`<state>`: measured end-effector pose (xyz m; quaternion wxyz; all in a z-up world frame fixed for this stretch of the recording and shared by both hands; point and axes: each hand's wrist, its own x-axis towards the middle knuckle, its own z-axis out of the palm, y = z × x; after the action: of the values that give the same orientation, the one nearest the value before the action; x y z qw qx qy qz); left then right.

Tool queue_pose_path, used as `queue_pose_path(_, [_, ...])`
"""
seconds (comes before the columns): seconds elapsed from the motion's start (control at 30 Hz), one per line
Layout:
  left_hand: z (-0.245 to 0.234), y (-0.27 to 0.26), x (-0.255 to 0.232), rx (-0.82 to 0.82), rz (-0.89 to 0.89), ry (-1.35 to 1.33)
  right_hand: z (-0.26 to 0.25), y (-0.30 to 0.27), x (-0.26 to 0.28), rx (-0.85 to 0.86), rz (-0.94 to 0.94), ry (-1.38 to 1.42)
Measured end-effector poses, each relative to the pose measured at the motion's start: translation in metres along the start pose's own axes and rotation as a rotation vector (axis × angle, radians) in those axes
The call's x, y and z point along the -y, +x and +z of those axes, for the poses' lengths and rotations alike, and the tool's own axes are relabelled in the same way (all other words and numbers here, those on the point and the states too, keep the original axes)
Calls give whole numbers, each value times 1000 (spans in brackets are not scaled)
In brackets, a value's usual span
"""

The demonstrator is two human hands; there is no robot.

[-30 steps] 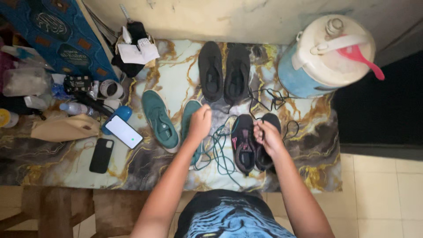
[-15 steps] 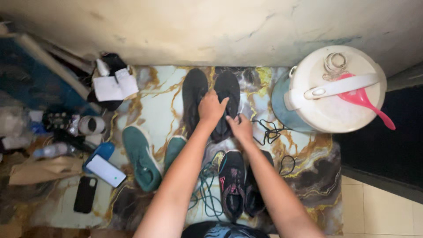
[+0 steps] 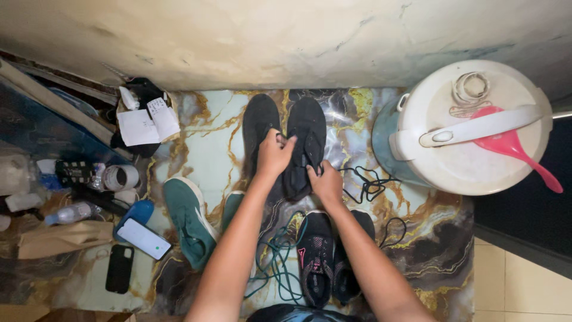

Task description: The person unlaces and relaces multiple pairs of shoes on a table. They remove the laces from each shoe, then rethread and tie them back on, handling the shoes one at a time.

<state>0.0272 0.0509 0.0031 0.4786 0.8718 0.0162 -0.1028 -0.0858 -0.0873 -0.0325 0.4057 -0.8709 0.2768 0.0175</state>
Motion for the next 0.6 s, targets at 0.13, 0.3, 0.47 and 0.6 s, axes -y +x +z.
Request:
queue_pose_path(0.13, [12, 8, -11, 35, 69, 274, 4, -2, 0, -29, -21, -35])
queue_pose_path(0.3, [3, 4, -7, -44, 138, 135, 7, -1, -3, -74, -61, -23])
queue_pose_path(0.47, [-18, -17, 1, -52, 90, 2, 10, 2, -7, -58, -68, -40])
queue_pose_path(0.6, [-25, -31, 7, -21, 30, -41, 10, 2, -3, -52, 15, -37])
